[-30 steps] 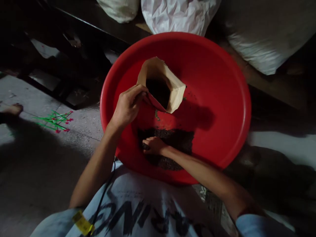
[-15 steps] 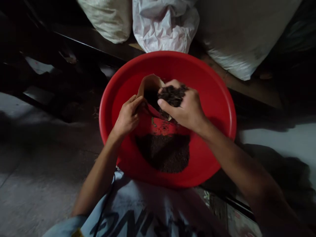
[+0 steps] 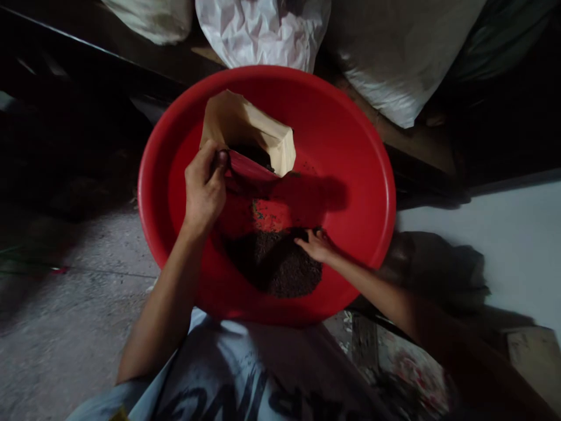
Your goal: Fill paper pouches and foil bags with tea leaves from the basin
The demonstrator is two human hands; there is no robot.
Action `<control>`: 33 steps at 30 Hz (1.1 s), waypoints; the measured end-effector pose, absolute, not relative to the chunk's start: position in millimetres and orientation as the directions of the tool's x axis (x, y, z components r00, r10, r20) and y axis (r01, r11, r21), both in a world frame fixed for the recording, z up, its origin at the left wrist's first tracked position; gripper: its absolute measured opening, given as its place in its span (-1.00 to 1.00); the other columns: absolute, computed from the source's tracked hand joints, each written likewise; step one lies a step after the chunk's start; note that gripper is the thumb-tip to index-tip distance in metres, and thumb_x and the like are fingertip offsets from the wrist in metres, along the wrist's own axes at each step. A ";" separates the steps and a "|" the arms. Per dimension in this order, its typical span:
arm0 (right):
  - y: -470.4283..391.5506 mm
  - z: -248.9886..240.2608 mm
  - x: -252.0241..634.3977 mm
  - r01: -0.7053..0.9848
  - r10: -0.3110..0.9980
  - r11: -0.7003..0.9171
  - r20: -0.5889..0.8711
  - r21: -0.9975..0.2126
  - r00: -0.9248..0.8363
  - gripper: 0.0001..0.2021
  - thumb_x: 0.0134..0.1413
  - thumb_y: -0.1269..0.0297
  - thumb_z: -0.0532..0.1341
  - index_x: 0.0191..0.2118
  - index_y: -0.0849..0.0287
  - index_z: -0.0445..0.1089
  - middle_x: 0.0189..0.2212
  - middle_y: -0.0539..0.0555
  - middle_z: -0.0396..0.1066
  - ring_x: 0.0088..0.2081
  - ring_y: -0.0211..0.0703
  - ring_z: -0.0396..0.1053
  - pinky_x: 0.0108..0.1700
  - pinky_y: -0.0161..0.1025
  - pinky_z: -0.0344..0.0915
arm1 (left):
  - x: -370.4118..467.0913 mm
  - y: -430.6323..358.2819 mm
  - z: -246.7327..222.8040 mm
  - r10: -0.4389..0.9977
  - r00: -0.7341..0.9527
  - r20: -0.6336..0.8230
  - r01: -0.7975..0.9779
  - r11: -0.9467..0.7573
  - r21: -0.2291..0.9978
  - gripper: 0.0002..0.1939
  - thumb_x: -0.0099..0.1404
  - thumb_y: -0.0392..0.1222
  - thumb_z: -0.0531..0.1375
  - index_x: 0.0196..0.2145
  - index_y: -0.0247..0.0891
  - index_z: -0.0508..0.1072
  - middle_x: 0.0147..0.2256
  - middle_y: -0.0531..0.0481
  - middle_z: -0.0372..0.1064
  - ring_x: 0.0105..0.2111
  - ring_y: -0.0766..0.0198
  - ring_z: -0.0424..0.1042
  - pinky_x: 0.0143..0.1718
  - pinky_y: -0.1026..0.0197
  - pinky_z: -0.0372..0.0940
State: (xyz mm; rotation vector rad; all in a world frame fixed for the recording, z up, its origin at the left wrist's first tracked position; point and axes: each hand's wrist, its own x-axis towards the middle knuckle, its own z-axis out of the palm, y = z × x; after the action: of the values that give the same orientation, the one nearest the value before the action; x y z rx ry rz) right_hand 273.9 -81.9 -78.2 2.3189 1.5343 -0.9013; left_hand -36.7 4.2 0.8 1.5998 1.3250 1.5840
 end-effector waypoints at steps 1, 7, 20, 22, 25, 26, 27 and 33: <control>-95.2 -85.3 262.5 0.897 0.743 -0.423 -0.617 -0.132 0.259 -0.23 0.23 -0.17 0.27 0.37 0.27 0.29 0.27 0.53 0.27 0.36 0.51 0.21 0.33 0.32 0.14 | -34.5 4.1 -1.3 0.878 -0.185 0.441 0.268 -0.386 0.883 -0.58 0.54 0.18 0.10 -0.36 -0.15 0.34 -0.41 0.03 0.20 -0.38 0.23 0.21 -0.29 0.13 0.19; -134.9 -100.3 189.6 0.946 0.663 -0.277 -0.746 -0.167 0.062 0.05 0.11 -0.35 0.31 0.54 0.03 -0.06 0.43 0.47 -0.03 0.38 0.60 0.15 0.25 0.26 0.27 | -24.7 4.2 -14.2 0.828 -0.279 0.486 0.235 -0.432 0.871 -0.58 0.55 0.16 0.10 -0.38 -0.16 0.30 -0.41 0.04 0.20 -0.38 0.24 0.22 -0.32 0.16 0.16; -125.2 -107.6 183.3 0.744 0.814 -0.394 -0.580 -0.539 0.010 -0.51 -0.04 0.28 0.38 0.09 0.12 0.48 0.11 0.17 0.53 0.16 0.09 0.48 0.23 -0.03 0.40 | -33.9 2.3 -10.8 0.891 -0.196 0.409 0.225 -0.365 0.904 -0.71 0.55 -0.01 0.10 -0.34 -0.15 0.32 -0.41 0.04 0.22 -0.37 0.22 0.26 -0.28 0.16 0.20; -117.7 -92.6 188.5 0.695 0.818 -0.407 -0.574 -0.593 -0.011 -0.62 0.01 0.27 0.28 0.00 0.16 0.47 -0.10 0.12 0.59 -0.03 -0.01 0.57 0.05 -0.11 0.50 | -38.7 -0.5 -2.6 0.917 -0.136 0.375 0.219 -0.342 0.914 -0.76 0.53 -0.09 0.10 -0.34 -0.16 0.32 -0.41 0.05 0.22 -0.39 0.24 0.25 -0.31 0.18 0.17; -98.6 -42.3 199.6 0.530 0.850 -0.435 -0.527 -0.728 -0.025 -0.72 0.01 0.15 0.23 -0.14 0.11 0.36 -0.34 0.02 0.52 -0.33 -0.09 0.53 -0.29 -0.19 0.51 | -47.2 -3.2 12.3 0.942 -0.020 0.335 0.234 -0.322 0.917 -0.81 0.50 -0.18 0.08 -0.33 -0.18 0.32 -0.39 0.04 0.25 -0.36 0.25 0.25 -0.30 0.20 0.14; -90.1 -18.4 203.7 0.413 0.869 -0.441 -0.494 -0.796 -0.024 -0.71 -0.03 0.11 0.25 -0.17 0.08 0.31 -0.37 -0.02 0.47 -0.39 -0.11 0.49 -0.38 -0.20 0.48 | -49.6 -3.5 17.1 0.944 0.011 0.331 0.250 -0.323 0.913 -0.82 0.49 -0.20 0.08 -0.33 -0.19 0.32 -0.38 0.04 0.26 -0.36 0.26 0.26 -0.30 0.20 0.14; -80.7 7.6 207.3 0.270 0.894 -0.423 -0.447 -0.865 -0.029 -0.68 -0.07 0.09 0.28 -0.18 0.05 0.28 -0.36 -0.03 0.45 -0.42 -0.12 0.47 -0.43 -0.21 0.45 | -51.4 -3.5 21.6 0.944 0.033 0.329 0.268 -0.326 0.907 -0.82 0.49 -0.22 0.08 -0.33 -0.19 0.32 -0.37 0.04 0.28 -0.35 0.26 0.26 -0.30 0.21 0.14; -9.9 126.4 187.0 0.035 0.995 0.089 0.087 -0.995 -0.048 -0.79 0.03 0.16 0.24 -0.21 -0.01 0.24 -0.41 -0.07 0.31 -0.43 -0.17 0.40 -0.38 -0.20 0.42 | -46.3 -4.7 39.4 0.956 0.072 0.285 0.342 -0.291 0.893 -0.83 0.43 -0.28 0.07 -0.37 -0.20 0.30 -0.40 0.05 0.31 -0.37 0.27 0.27 -0.35 0.23 0.11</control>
State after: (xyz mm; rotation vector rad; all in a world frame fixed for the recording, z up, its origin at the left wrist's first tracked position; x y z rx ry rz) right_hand 187.0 -9.9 126.4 2.2981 2.6246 -2.3206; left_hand -46.3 -4.7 39.4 1.7119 1.2990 1.2218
